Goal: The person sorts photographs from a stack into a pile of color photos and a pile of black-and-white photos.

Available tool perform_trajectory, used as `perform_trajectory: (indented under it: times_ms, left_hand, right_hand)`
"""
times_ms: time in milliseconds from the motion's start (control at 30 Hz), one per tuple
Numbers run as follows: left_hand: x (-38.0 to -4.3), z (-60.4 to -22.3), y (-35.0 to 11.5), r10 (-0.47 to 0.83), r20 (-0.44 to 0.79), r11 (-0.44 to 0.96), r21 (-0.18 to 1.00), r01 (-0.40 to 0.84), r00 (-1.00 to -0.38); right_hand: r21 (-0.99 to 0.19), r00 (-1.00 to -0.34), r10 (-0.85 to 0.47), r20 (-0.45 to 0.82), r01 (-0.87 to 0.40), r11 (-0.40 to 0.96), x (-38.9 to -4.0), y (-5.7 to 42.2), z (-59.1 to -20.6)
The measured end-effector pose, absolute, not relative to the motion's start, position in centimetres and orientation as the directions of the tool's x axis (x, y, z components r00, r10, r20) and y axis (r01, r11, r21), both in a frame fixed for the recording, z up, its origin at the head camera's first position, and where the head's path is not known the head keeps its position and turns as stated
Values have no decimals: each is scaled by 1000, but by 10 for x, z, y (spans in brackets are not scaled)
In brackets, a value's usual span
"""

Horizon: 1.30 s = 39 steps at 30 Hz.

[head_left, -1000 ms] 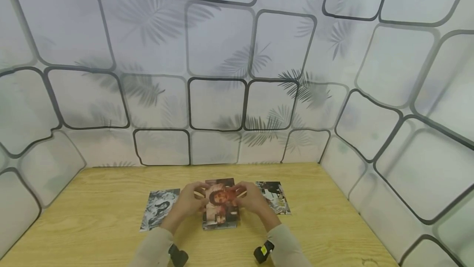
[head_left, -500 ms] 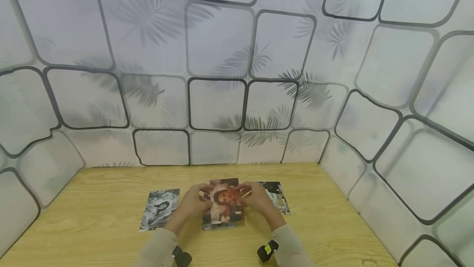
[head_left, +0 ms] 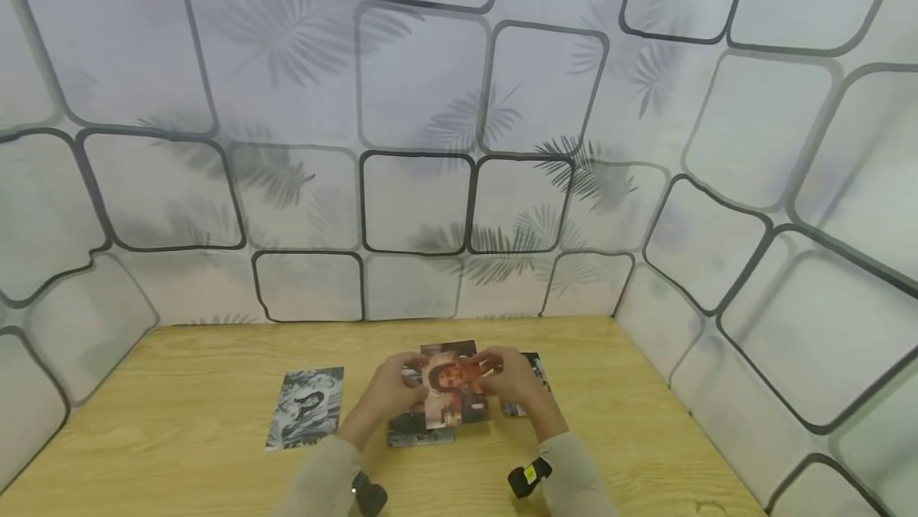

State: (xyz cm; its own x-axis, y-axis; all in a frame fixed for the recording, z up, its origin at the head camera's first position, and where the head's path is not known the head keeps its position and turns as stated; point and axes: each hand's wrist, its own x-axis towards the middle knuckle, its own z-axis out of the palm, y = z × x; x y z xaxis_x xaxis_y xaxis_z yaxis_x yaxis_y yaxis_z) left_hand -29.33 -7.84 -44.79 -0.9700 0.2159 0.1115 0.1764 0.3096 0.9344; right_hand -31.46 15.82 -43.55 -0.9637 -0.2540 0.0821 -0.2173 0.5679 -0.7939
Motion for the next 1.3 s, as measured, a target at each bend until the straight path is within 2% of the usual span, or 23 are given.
perform_trajectory:
  times_ms: [533,800,1300]
  left_hand:
    - [-302,-444,-46,234,183,290,924,249,-955]
    - [-307,-439,-27,227,169,270,935,228,-959]
    - [-312,-444,3,228,108,245,955,164,-968]
  right_hand:
    - [-814,-985,-157,66,-144,563,-314,186,-426]
    - [-851,-990,-122,64,-118,511,-321,207,-429]
    - [-864,-997,-65,42,-69,499,-324,231,-427]
